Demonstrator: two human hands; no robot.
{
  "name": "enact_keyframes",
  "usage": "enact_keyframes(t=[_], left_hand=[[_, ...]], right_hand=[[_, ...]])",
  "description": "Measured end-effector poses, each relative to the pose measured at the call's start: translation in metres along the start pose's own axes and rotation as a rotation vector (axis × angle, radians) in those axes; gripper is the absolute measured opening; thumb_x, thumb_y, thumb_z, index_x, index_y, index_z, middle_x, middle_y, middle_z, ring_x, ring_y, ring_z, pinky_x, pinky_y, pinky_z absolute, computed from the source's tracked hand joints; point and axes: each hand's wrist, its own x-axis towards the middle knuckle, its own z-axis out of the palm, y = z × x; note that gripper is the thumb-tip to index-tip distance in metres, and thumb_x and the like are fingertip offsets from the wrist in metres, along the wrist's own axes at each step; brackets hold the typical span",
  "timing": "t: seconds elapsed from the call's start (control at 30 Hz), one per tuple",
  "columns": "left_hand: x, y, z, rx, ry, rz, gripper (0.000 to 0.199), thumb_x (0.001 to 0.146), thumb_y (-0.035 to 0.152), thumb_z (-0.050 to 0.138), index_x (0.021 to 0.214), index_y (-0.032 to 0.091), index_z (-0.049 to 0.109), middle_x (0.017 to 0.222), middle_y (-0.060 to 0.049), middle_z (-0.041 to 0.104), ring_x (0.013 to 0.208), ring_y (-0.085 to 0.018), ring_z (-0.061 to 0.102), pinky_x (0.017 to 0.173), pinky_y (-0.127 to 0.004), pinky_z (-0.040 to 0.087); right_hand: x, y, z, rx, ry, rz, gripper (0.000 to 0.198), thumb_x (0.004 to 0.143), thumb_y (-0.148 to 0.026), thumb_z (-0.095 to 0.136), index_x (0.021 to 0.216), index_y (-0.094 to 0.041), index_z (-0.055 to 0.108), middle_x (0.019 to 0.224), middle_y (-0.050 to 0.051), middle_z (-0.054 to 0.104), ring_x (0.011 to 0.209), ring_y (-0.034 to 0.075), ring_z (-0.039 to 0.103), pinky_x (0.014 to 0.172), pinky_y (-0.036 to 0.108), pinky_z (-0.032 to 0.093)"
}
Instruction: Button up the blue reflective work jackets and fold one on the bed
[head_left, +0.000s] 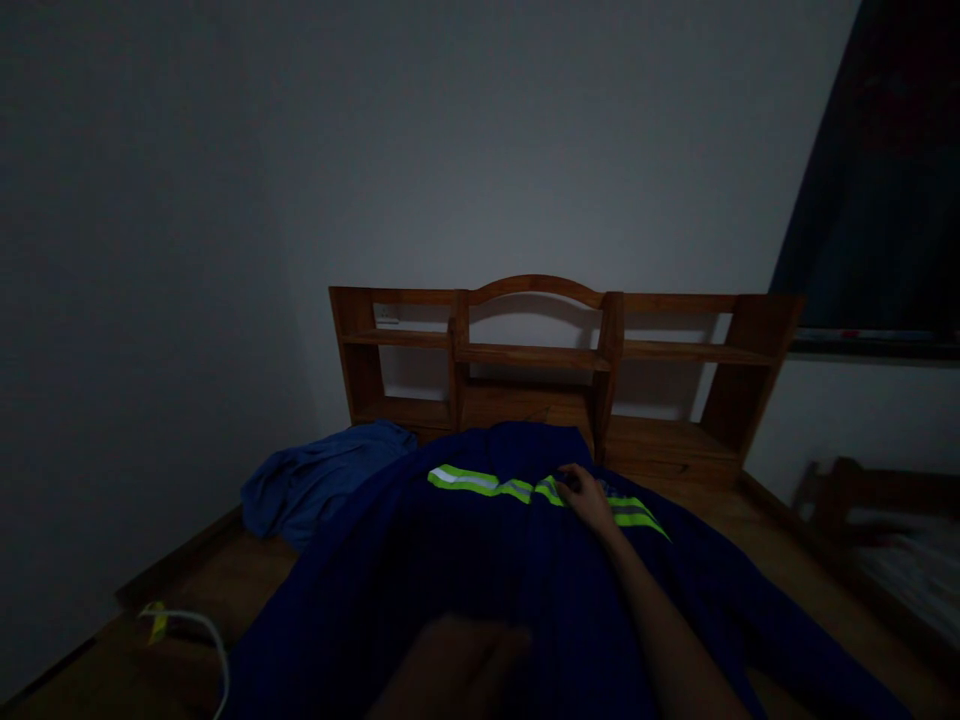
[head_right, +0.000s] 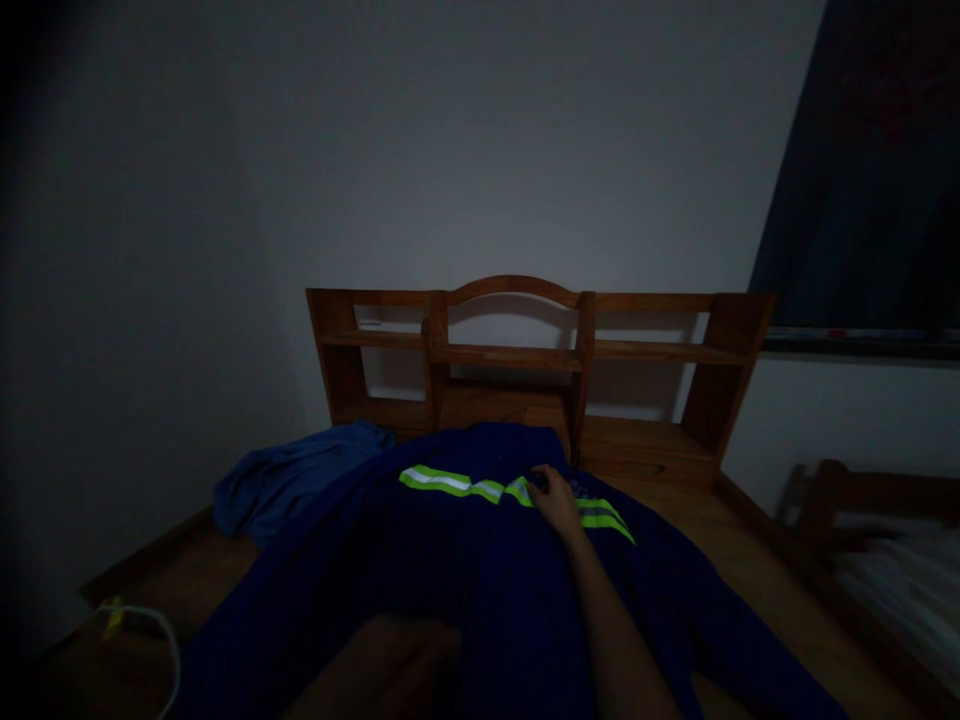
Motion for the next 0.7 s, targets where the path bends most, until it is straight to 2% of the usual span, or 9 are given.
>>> enact_keyframes(t=[0.1,0.17,0.2,0.27,0.33,0.4,0.53,0.63,0.7], left_hand=[[0.101,-0.002,0.000,-0.011,0.077,0.075,0.040,0.093,0.041,0.029,0.096,0.020,0.063,0.096,-0.006,0.064,0.093,-0.017,0.058,0.083,-0.028,0.044],[0.162,-0.015,0.014,0.015,0.187,0.129,0.037,0.092,0.037,0.033,0.101,0.016,0.062,0.101,-0.009,0.063,0.100,-0.018,0.056,0.091,-0.029,0.040],[0.186,-0.025,0.024,0.035,0.214,0.145,0.036,0.090,0.038,0.038,0.107,0.015,0.061,0.109,-0.010,0.060,0.106,-0.019,0.053,0.095,-0.030,0.038],[0.218,-0.051,0.043,0.104,0.188,0.182,0.044,0.086,0.045,0.044,0.120,0.019,0.055,0.129,-0.011,0.048,0.121,-0.022,0.044,0.102,-0.034,0.032],[0.234,-0.077,0.057,0.169,0.189,0.210,0.055,0.084,0.056,0.042,0.127,0.023,0.049,0.143,-0.010,0.033,0.129,-0.025,0.034,0.108,-0.042,0.023],[0.242,-0.097,0.063,0.201,0.202,0.226,0.060,0.082,0.063,0.037,0.129,0.026,0.047,0.147,-0.009,0.024,0.131,-0.027,0.030,0.108,-0.046,0.019],[0.250,-0.114,0.058,0.209,0.208,0.222,0.062,0.083,0.065,0.033,0.128,0.026,0.048,0.145,-0.010,0.029,0.131,-0.027,0.030,0.107,-0.048,0.020],[0.251,-0.112,0.053,0.161,0.245,0.219,0.060,0.082,0.060,0.041,0.126,0.022,0.051,0.142,-0.013,0.033,0.128,-0.029,0.034,0.106,-0.046,0.023],[0.248,-0.106,0.050,0.079,0.307,0.262,0.052,0.081,0.053,0.049,0.120,0.019,0.056,0.135,-0.014,0.041,0.123,-0.028,0.040,0.103,-0.042,0.029]], right_hand=[[0.000,0.000,0.002,-0.007,-0.010,-0.009,0.034,0.074,-0.033,0.052,0.106,-0.020,0.058,0.091,0.003,0.060,0.074,0.016,0.056,0.072,0.030,0.044],[0.001,0.001,0.001,-0.009,-0.018,-0.016,0.032,0.075,-0.031,0.051,0.104,-0.020,0.059,0.088,0.003,0.059,0.072,0.016,0.055,0.072,0.030,0.044],[0.001,0.002,0.000,-0.010,-0.021,-0.020,0.030,0.075,-0.030,0.049,0.102,-0.019,0.059,0.088,0.003,0.059,0.073,0.016,0.055,0.072,0.030,0.044],[0.001,0.005,-0.004,-0.011,-0.018,-0.031,0.027,0.078,-0.028,0.046,0.098,-0.018,0.060,0.088,0.003,0.059,0.076,0.017,0.056,0.074,0.030,0.044],[-0.001,0.009,-0.011,-0.011,-0.014,-0.048,0.024,0.080,-0.029,0.045,0.096,-0.018,0.059,0.090,0.004,0.058,0.081,0.017,0.056,0.077,0.031,0.044],[-0.003,0.010,-0.017,-0.012,-0.030,-0.079,0.023,0.081,-0.030,0.046,0.095,-0.018,0.059,0.091,0.004,0.058,0.084,0.017,0.056,0.079,0.030,0.043],[-0.011,-0.003,-0.025,-0.064,-0.107,-0.143,0.029,0.082,-0.037,0.051,0.107,-0.022,0.057,0.102,0.005,0.054,0.089,0.017,0.055,0.081,0.030,0.044],[-0.016,-0.027,-0.026,-0.173,-0.107,-0.203,0.041,0.082,-0.042,0.053,0.119,-0.024,0.050,0.120,0.007,0.045,0.107,0.020,0.049,0.090,0.032,0.041],[-0.019,-0.046,-0.027,-0.237,-0.079,-0.239,0.040,0.082,-0.040,0.054,0.118,-0.023,0.049,0.122,0.007,0.044,0.108,0.021,0.048,0.090,0.033,0.040]])
